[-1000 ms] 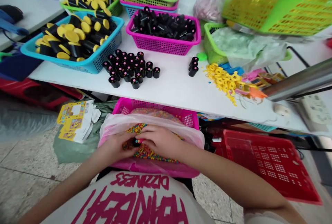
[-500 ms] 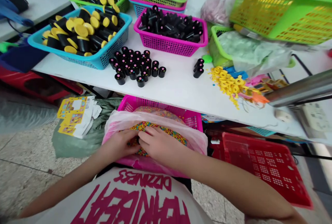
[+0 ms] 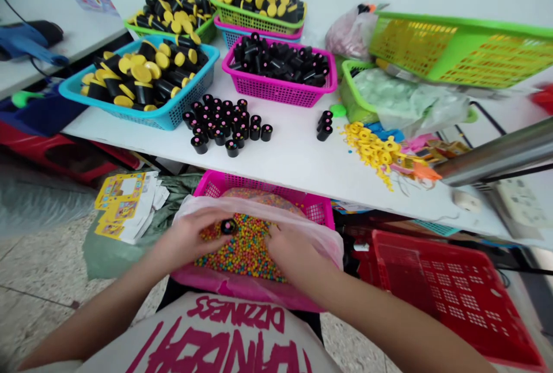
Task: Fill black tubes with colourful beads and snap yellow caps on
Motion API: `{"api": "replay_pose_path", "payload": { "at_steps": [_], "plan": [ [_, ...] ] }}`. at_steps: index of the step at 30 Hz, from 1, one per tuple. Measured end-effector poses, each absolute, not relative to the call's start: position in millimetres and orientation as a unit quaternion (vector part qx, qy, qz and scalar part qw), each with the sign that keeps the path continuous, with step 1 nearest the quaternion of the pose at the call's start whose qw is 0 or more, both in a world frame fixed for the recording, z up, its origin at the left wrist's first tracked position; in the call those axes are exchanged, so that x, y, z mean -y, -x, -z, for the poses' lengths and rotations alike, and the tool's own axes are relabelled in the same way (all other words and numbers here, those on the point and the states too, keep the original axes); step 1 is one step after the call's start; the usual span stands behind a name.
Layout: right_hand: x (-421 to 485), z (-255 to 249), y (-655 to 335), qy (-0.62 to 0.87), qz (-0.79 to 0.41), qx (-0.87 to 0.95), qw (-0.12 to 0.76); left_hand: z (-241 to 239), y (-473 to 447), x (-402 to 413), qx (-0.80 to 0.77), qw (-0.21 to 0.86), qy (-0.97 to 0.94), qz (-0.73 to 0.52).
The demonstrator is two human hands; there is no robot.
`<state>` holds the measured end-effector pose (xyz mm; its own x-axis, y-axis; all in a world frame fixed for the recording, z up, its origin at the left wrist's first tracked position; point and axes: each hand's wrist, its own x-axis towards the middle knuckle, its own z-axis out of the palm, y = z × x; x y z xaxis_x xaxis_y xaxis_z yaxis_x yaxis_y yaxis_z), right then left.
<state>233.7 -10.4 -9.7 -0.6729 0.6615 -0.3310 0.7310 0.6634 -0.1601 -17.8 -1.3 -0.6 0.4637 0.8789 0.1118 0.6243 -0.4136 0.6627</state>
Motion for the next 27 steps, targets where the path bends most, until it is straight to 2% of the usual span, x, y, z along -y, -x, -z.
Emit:
{"api": "replay_pose_path", "payload": {
  "at_steps": [3,7,13,19,21,24,27],
  "plan": [
    [14.2,36.1,-222.6,-0.395,0.132,-0.891,0.181,-22.9,21.2,-31.3,-0.534,0.197,-0.781,-0.257],
    [13.9,53.1,-201.2,-0.362,0.159,-0.905,0.155,-31.4,14.5,-80.4,-0.592,0.084,-0.753,-0.275],
    [8.1,50.5,-192.3,-0.313,0.21,-0.919,0.117,-13.8,-6.2,-131.5,-0.605,0.056,-0.757,-0.242],
    [6.1,66.1,-204.2,-0.289,0.23,-0.927,0.068,-47.0,-30.4,-122.1,-0.574,0.005,-0.781,-0.247],
    [4.1,70.2,-207.1,-0.292,0.252,-0.92,0.068,-58.3,-56.5,-123.3,-0.524,0.02,-0.811,-0.259],
    [0.6,72.1,-209.9,-0.298,0.288,-0.908,0.062,-58.2,-119.1,-144.1,-0.433,0.103,-0.863,-0.239],
    [-2.4,71.8,-211.9,-0.297,0.316,-0.9,0.048,-41.6,-186.3,-175.4,-0.473,0.168,-0.843,-0.194]
  ]
}}
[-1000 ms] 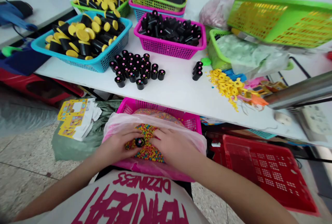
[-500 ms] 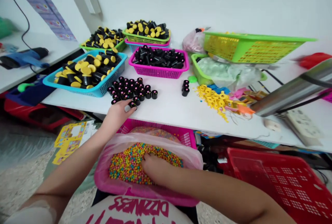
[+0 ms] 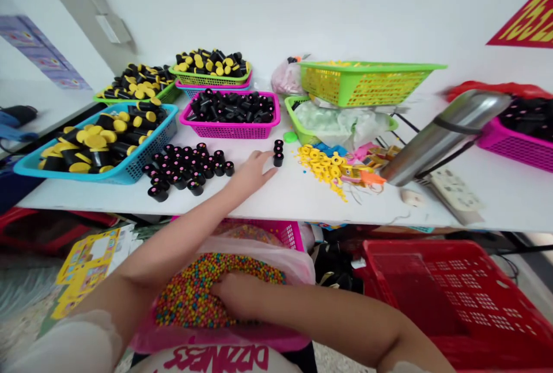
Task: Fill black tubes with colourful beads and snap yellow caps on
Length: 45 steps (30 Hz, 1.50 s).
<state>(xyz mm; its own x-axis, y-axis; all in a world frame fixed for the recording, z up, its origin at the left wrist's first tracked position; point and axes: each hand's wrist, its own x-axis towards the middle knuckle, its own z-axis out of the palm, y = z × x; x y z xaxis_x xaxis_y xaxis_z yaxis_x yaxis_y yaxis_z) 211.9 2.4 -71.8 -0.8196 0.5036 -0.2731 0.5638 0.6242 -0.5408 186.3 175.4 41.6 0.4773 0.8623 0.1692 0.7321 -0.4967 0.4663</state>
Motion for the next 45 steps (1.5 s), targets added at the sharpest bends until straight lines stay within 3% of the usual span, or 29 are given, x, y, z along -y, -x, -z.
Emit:
{"api": "replay_pose_path", "payload": {
  "at_steps": [4,8,15,22,29,36,45],
  "plan": [
    [-5.6,71.7,-214.6,-0.308,0.339,-0.889,0.028,-24.7,-232.7,-200.1,-0.493,0.177,-0.835,-0.171],
    [-8.3,69.1,-219.8,-0.327,0.344,-0.88,0.026,-30.8,-221.0,-191.5,-0.475,0.176,-0.843,-0.18],
    [-11.2,55.3,-232.0,-0.357,0.457,-0.814,-0.012,-55.3,-102.5,-109.9,-0.342,0.295,-0.867,-0.212],
    [-13.8,38.2,-235.1,-0.338,0.557,-0.749,-0.118,-19.0,1.5,-15.7,-0.373,0.344,-0.858,-0.083],
    [-8.2,13.7,-217.4,-0.305,0.42,-0.835,-0.181,8.7,11.3,15.5,-0.427,0.35,-0.827,-0.102],
    [9.5,3.6,-205.7,-0.265,0.247,-0.921,-0.141,12.8,15.5,15.3,-0.399,0.345,-0.839,-0.135],
    [-2.2,-15.6,-222.1,-0.328,0.246,-0.897,-0.168,7.6,15.5,7.8,-0.39,0.318,-0.844,-0.185]
  ]
}}
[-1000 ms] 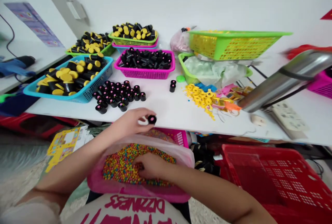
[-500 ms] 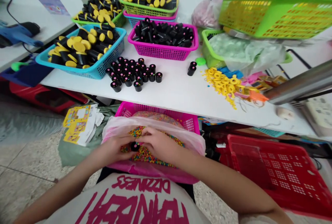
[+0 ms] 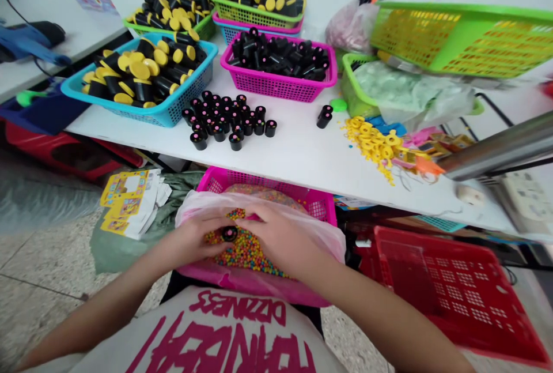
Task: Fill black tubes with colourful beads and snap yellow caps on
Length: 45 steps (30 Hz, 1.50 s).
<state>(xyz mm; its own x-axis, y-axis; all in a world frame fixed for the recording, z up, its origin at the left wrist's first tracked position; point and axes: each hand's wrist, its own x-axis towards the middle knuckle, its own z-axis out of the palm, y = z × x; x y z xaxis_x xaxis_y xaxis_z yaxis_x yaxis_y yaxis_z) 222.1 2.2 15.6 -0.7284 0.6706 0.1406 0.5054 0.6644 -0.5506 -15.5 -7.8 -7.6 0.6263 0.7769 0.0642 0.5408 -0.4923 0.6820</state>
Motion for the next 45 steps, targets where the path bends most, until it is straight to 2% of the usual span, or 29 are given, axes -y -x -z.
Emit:
{"api": "replay_pose_path", "payload": {
  "at_steps": [3,9,14,18,20,22,27,31,34,39,45],
  "plan": [
    [-2.0,-4.0,-239.8,0.365,-0.204,0.898,0.135,-9.6,14.4,-11.3,-0.407,0.292,-0.837,-0.221],
    [12.8,39.6,-239.1,0.425,-0.137,0.891,-0.079,-27.1,3.6,-90.0,-0.55,0.093,-0.778,-0.289],
    [14.9,57.2,-211.5,0.379,-0.126,0.906,-0.144,-18.9,-11.6,-128.8,-0.596,0.094,-0.754,-0.257],
    [10.5,61.8,-202.0,0.35,-0.186,0.912,-0.106,-31.3,-15.3,-122.1,-0.617,0.062,-0.751,-0.227],
    [8.3,65.8,-202.8,0.349,-0.223,0.907,-0.082,-46.9,-23.0,-118.0,-0.604,0.001,-0.758,-0.248],
    [6.5,71.3,-205.0,0.347,-0.255,0.9,-0.065,-62.3,-43.5,-120.6,-0.559,-0.014,-0.78,-0.281],
    [3.5,85.0,-208.3,0.333,-0.302,0.892,-0.048,-61.3,-150.0,-166.2,-0.426,0.141,-0.858,-0.252],
    [1.1,92.1,-210.5,0.331,-0.322,0.886,-0.029,-33.7,-224.1,-217.6,-0.507,0.173,-0.814,-0.224],
    [-2.2,93.1,-214.4,0.332,-0.334,0.882,-0.032,-25.3,-245.0,-243.0,-0.533,0.172,-0.799,-0.218],
    [-7.3,82.3,-227.9,0.347,-0.384,0.856,0.006,-38.4,-226.9,-238.0,-0.502,0.173,-0.82,-0.215],
    [-8.5,66.3,-239.0,0.357,-0.488,0.791,0.095,-52.8,-113.5,-124.0,-0.429,0.165,-0.853,-0.247]
  ]
}}
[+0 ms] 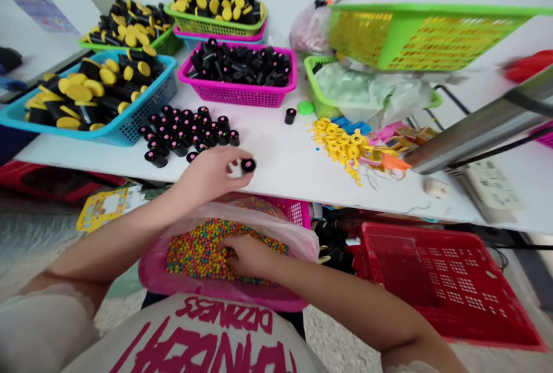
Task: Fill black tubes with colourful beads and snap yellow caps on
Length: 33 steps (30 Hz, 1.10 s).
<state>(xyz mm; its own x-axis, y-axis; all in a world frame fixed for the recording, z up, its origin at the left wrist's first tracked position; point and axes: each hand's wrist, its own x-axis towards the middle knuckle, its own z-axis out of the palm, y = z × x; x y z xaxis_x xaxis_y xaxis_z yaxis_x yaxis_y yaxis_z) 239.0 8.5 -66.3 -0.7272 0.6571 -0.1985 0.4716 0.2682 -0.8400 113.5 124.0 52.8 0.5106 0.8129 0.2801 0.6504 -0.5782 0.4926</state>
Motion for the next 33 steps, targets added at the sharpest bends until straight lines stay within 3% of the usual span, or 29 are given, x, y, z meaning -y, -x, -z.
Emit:
{"api": "replay_pose_path", "payload": {
  "at_steps": [7,12,19,27,33],
  "plan": [
    [-9.8,42.7,-228.1,0.36,-0.553,0.741,0.124,-3.3,-6.5,12.2,-0.499,0.27,-0.801,-0.191],
    [-10.3,22.2,-213.1,0.322,-0.471,0.804,0.169,18.4,3.9,37.4,-0.534,0.323,-0.761,-0.176],
    [3.7,11.8,-197.7,0.265,-0.32,0.905,0.092,23.5,11.5,40.0,-0.516,0.339,-0.759,-0.207],
    [7.4,-16.0,-199.9,0.298,-0.264,0.914,0.072,26.6,11.6,38.8,-0.491,0.351,-0.763,-0.232],
    [11.1,-6.7,-231.6,0.356,-0.193,0.914,-0.032,21.1,13.7,35.0,-0.485,0.333,-0.772,-0.24]
  ]
}}
